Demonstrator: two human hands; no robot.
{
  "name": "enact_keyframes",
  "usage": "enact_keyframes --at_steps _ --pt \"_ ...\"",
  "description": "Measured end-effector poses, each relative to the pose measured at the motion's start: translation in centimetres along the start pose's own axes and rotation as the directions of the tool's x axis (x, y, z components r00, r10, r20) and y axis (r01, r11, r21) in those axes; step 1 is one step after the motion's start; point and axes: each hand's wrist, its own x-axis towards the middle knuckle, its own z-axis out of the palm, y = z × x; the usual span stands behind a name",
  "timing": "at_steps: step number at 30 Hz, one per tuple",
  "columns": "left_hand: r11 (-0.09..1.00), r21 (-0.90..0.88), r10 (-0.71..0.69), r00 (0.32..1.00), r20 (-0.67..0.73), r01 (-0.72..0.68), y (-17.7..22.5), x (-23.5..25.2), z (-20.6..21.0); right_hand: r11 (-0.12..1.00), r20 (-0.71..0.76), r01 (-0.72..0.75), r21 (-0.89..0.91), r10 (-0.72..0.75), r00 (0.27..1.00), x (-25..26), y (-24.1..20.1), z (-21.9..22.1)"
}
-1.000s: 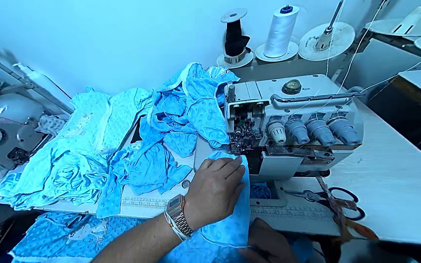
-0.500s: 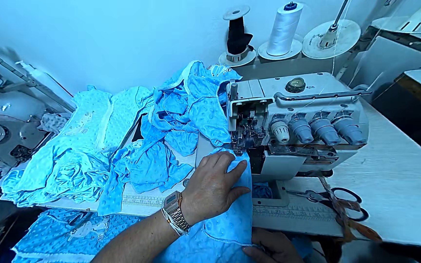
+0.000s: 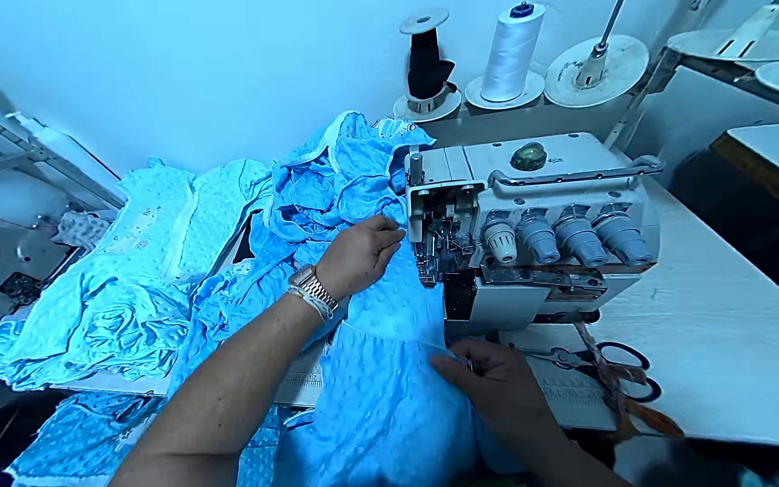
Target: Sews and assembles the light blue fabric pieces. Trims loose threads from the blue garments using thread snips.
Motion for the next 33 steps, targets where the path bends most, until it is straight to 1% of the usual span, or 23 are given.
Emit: enact_keyframes --at_steps 4,7,9,10,11,12,13,14,15,16,18,20,21,22,23,24,25,26,27,28,29,31,33 --pt "0.999 0.018 0.042 0.999 0.017 -0.042 -2.1 1.9 0.0 0.997 -0.075 -0.064 -0.044 0.060 0.995 1.6 -1.4 0.3" --pt "0.992 0.120 0.044 0.996 -0.079 -0.034 -3.1 2.1 -0.1 0.994 -0.121 -0.092 -0.058 0.085 0.989 2.0 -1.7 0.6" --pt "0.982 0.128 -0.109 0.973 -0.203 0.136 -2.7 0.7 -0.8 0.995 -0.127 -0.100 -0.029 0.095 0.987 1.9 -1.4 0.5" --pt "0.958 0.032 -0.271 0.936 -0.225 0.285 -1.9 -0.6 -1.6 0.995 -0.119 -0.104 -0.010 0.102 0.988 1.7 -1.2 0.5" --pt "0.883 -0.122 -0.468 0.870 -0.157 0.453 -0.5 -2.4 -2.7 0.993 -0.098 -0.113 0.015 0.114 0.989 1.4 -1.1 0.3" --pt "0.752 -0.281 -0.616 0.787 0.020 0.596 1.0 -4.5 -4.0 0.991 -0.073 -0.124 0.040 0.127 0.989 1.1 -1.0 0.2" --pt "0.604 -0.402 -0.651 0.717 0.250 0.688 2.5 -6.9 -5.1 0.990 -0.048 -0.129 0.056 0.132 0.990 0.8 -1.0 0.0" --pt "0.465 -0.485 -0.598 0.667 0.444 0.740 3.4 -9.4 -5.6 0.990 -0.027 -0.131 0.060 0.132 0.991 0.6 -0.9 -0.3" --pt "0.341 -0.537 -0.537 0.629 0.563 0.772 4.4 -11.8 -5.5 0.989 -0.013 -0.134 0.054 0.135 0.991 0.4 -0.9 -0.5" --pt "0.236 -0.559 -0.524 0.589 0.616 0.795 5.8 -13.7 -4.9 0.989 -0.004 -0.139 0.040 0.139 0.990 0.2 -1.0 -0.8" --pt "0.127 -0.576 -0.573 0.534 0.622 0.807 8.1 -15.7 -3.7 0.989 0.003 -0.145 0.019 0.145 0.989 -0.1 -1.3 -1.2" --pt "0.116 -0.560 -0.682 0.476 0.556 0.820 8.7 -15.6 -4.8 0.989 -0.002 -0.145 0.021 0.145 0.989 -0.6 -2.0 -1.4" --pt "0.173 -0.526 -0.727 0.468 0.502 0.833 8.3 -14.9 -6.4 0.988 -0.001 -0.152 0.025 0.152 0.988 -0.9 -2.5 -1.4" --pt "0.292 -0.453 -0.751 0.496 0.436 0.842 7.6 -13.6 -8.6 0.985 0.005 -0.168 0.036 0.168 0.986 -1.2 -2.9 -1.1" --pt "0.461 -0.328 -0.747 0.560 0.358 0.825 6.6 -12.1 -11.0 0.979 0.019 -0.194 0.063 0.194 0.981 -1.4 -3.2 -0.6" --pt "0.633 -0.163 -0.709 0.651 0.271 0.757 5.5 -10.5 -13.3 0.969 0.038 -0.223 0.106 0.220 0.975 -1.7 -3.3 0.1" --pt "0.768 0.000 -0.628 0.754 0.190 0.640 4.5 -8.7 -15.2 0.955 0.055 -0.253 0.153 0.247 0.967 -1.9 -3.4 1.0" --pt "0.865 0.146 -0.497 0.860 0.117 0.480 3.6 -6.9 -16.3 0.937 0.069 -0.282 0.208 0.273 0.959 -2.2 -3.4 2.0" --pt "0.904 0.289 -0.347 0.935 0.064 0.316 3.0 -5.1 -16.7 0.911 0.074 -0.307 0.277 0.298 0.952 -2.4 -3.3 3.0" --pt "0.893 0.405 -0.226 0.974 0.023 0.197 2.6 -3.4 -16.5 0.879 0.068 -0.326 0.348 0.323 0.944 -2.5 -3.3 3.8" --pt "0.851 0.501 -0.170 0.985 -0.019 0.157 2.5 -1.8 -15.8 0.848 0.061 -0.334 0.411 0.340 0.939 -2.6 -3.2 4.3" --pt "0.778 0.583 -0.235 0.969 -0.073 0.233 3.4 -0.2 -13.8 0.815 0.049 -0.322 0.481 0.342 0.939 -2.9 -2.7 4.7" --pt "0.822 0.495 -0.268 0.958 -0.099 0.281 6.4 -1.3 -12.0 0.817 0.030 -0.320 0.480 0.349 0.936 -3.1 -2.2 4.3"
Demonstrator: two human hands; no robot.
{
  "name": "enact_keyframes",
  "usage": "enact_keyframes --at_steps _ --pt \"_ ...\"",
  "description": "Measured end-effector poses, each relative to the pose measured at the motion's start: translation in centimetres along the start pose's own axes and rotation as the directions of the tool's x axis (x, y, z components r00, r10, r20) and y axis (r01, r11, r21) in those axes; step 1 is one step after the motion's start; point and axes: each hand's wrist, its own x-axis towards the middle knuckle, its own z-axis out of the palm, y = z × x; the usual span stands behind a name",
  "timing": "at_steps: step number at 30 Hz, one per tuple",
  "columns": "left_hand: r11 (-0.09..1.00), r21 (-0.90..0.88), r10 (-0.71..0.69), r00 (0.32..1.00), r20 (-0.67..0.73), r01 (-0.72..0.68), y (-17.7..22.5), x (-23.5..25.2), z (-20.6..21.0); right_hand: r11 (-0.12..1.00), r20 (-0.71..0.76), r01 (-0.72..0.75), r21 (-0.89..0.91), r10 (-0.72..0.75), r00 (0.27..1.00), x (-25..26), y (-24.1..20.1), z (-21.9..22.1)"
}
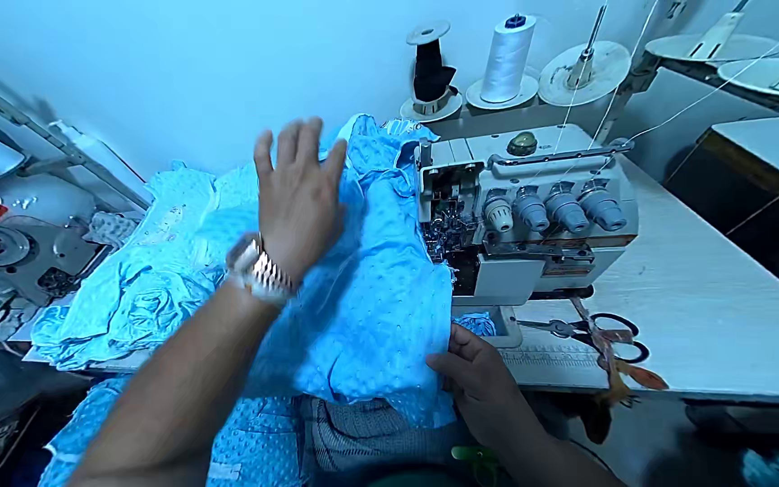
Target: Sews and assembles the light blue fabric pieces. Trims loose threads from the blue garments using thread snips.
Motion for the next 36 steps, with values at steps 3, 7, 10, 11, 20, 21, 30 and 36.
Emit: enact_keyframes --at_steps 3,7,10,11,20,21,30,36 --pt "0.941 -0.296 0.187 0.981 0.048 -0.164 6.3 -8.0 1.0 0.999 -0.041 -0.038 0.018 0.039 0.998 -0.3 -0.2 -0.4" --pt "0.839 -0.482 0.297 0.955 0.015 -0.253 10.3 -15.2 8.0 0.993 -0.059 -0.102 0.053 0.105 0.993 -0.8 -0.6 -0.3" --pt "0.808 -0.507 0.250 0.954 -0.167 -0.300 8.9 -16.0 9.9 0.994 -0.097 -0.097 0.049 0.101 0.990 -0.6 -0.3 -0.6" --pt "0.788 -0.535 0.242 0.953 -0.185 -0.304 8.3 -16.0 9.4 0.995 -0.107 -0.088 0.036 0.091 0.990 -0.5 -0.2 -0.7" --pt "0.652 -0.706 -0.037 0.919 -0.393 -0.276 5.9 -15.5 7.1 0.984 -0.068 0.069 -0.167 -0.081 0.994 -0.2 0.6 -0.8" --pt "0.670 -0.675 0.028 0.919 -0.394 -0.310 6.2 -15.4 7.3 0.973 -0.051 0.117 -0.200 -0.130 0.990 -0.1 0.8 -0.8" --pt "0.379 -0.891 -0.153 0.932 -0.328 -0.252 7.9 -13.7 7.2 0.600 0.180 0.507 -0.619 -0.520 0.835 1.2 1.4 -0.9" --pt "0.535 -0.753 0.054 0.904 -0.424 -0.384 7.0 -13.5 7.0 0.824 0.138 0.276 -0.495 -0.239 0.961 2.4 -1.7 -0.1"
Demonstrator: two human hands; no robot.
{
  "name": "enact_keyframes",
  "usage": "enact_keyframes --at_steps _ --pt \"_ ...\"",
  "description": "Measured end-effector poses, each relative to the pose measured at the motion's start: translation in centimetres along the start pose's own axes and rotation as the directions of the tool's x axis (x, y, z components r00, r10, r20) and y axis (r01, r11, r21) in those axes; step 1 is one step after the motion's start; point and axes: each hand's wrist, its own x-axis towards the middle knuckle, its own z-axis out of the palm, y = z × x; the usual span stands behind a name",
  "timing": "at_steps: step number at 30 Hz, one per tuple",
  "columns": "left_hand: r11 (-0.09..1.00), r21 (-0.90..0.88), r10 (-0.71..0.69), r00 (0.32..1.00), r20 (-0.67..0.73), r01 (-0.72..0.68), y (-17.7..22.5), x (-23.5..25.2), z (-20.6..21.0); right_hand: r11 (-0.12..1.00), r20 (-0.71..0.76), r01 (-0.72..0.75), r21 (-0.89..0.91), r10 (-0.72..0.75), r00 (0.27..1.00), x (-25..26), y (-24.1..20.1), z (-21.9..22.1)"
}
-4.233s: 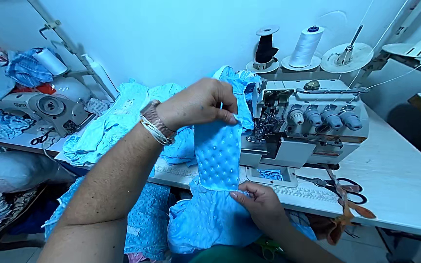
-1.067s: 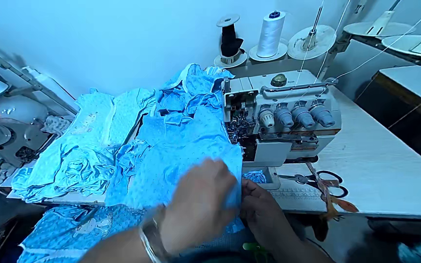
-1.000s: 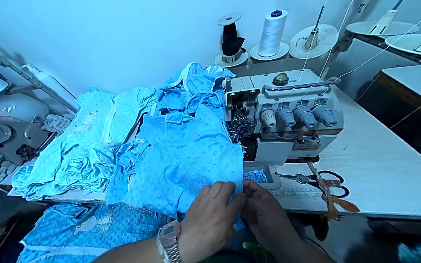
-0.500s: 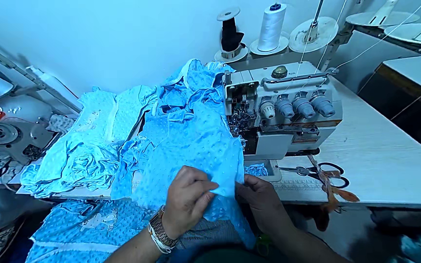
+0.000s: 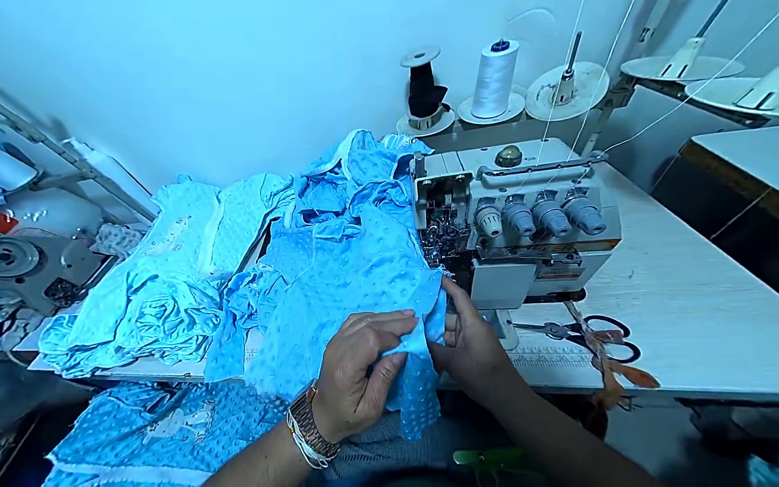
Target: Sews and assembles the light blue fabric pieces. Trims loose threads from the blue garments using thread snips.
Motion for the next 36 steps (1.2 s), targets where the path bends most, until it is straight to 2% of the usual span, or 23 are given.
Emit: enact_keyframes --at_steps 4,9,14,17,19,21,22,24,26,28,29,32,36 --pt "0.978 0.119 0.147 0.968 0.205 -0.174 -0.8 -1.1 -0.5 0.980 -0.023 -0.088 0.178 0.093 0.995 -0.4 0.1 -0.5" --pt "0.929 0.238 0.179 0.905 0.386 -0.285 -1.3 -2.6 0.3 0.966 -0.109 -0.107 0.237 0.136 0.985 -3.1 2.1 0.3" --pt "0.904 0.270 0.191 0.880 0.435 -0.330 -0.8 -2.9 0.9 0.948 -0.072 -0.058 0.314 0.085 0.994 -4.3 3.4 0.2" --pt "0.882 0.293 0.215 0.868 0.447 -0.369 -0.4 -2.9 1.1 0.910 -0.082 -0.079 0.407 0.123 0.989 -4.4 3.2 0.0" --pt "0.869 0.303 0.230 0.860 0.455 -0.392 -0.4 -3.0 1.2 0.921 -0.107 -0.065 0.383 0.115 0.988 -4.4 3.0 0.0" --pt "0.869 0.280 0.249 0.850 0.464 -0.408 -0.6 -2.9 1.3 0.961 -0.162 -0.008 0.276 0.055 0.985 -4.1 3.1 0.2" --pt "0.882 0.250 0.253 0.849 0.464 -0.399 -0.8 -2.8 1.2 0.971 -0.186 0.011 0.239 0.035 0.982 -4.0 3.2 0.3" --pt "0.930 0.208 0.197 0.888 0.416 -0.304 -1.3 -2.0 1.0 0.980 -0.206 0.031 0.197 0.011 0.978 -3.9 3.3 0.3" --pt "0.948 0.287 0.026 0.935 0.355 -0.135 -2.2 -0.2 0.4 0.984 -0.229 0.067 0.165 -0.028 0.973 -3.9 3.3 0.4" --pt "0.901 0.431 -0.195 0.930 0.310 0.045 -3.8 2.1 0.1 0.978 -0.259 0.122 0.171 -0.074 0.963 -4.2 3.4 0.5" --pt "0.874 0.476 -0.257 0.926 0.275 0.101 -5.2 2.9 0.1 0.971 -0.277 0.152 0.184 -0.097 0.956 -4.5 3.6 0.5" --pt "0.872 0.467 -0.258 0.948 0.187 0.145 -8.3 3.9 0.1 0.952 -0.325 0.198 0.234 -0.115 0.939 -4.9 4.1 0.2" --pt "0.880 0.442 -0.285 0.938 0.199 0.174 -7.8 4.3 -0.3 0.937 -0.335 0.229 0.263 -0.134 0.933 -4.8 4.8 0.2"
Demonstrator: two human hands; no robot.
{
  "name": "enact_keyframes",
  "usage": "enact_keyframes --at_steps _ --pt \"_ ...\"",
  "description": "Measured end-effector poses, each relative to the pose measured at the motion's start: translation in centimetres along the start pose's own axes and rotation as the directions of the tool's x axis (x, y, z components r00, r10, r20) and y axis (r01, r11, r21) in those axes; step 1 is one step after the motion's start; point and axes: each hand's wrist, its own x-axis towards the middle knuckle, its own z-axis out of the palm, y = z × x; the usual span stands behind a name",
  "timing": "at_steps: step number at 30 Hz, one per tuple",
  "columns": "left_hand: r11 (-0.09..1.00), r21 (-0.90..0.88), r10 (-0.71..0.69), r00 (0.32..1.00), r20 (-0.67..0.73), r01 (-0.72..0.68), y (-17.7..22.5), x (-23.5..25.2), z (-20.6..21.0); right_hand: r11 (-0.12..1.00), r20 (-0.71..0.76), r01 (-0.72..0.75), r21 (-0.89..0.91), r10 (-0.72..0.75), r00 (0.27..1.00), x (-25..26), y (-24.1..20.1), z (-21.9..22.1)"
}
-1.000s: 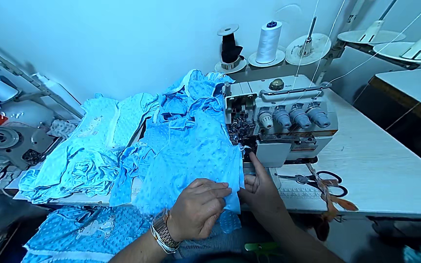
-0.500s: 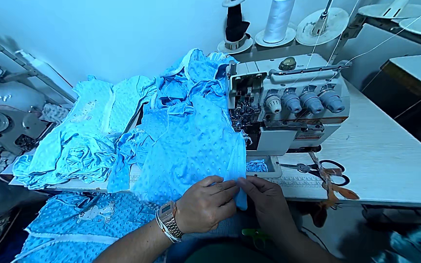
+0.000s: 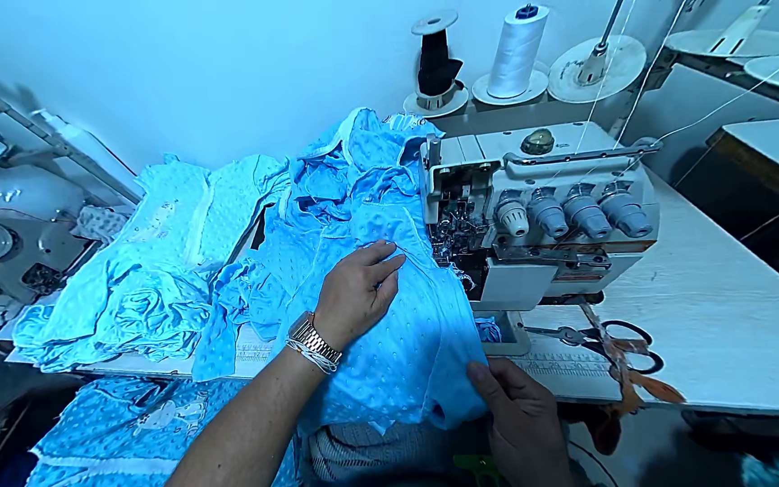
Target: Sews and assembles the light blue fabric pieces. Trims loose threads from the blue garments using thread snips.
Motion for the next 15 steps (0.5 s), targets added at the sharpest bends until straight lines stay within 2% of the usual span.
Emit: enact_keyframes --at_steps 7,15 --pt "0.996 0.001 0.086 0.996 0.015 -0.086 -1.4 0.7 0.1 0.999 0.002 0.034 -0.005 -0.034 0.999 -0.2 0.2 0.6" --pt "0.993 0.005 0.117 0.983 0.139 -0.119 -4.6 3.6 -0.1 0.996 0.031 0.068 -0.049 -0.067 0.997 3.2 1.2 1.6"
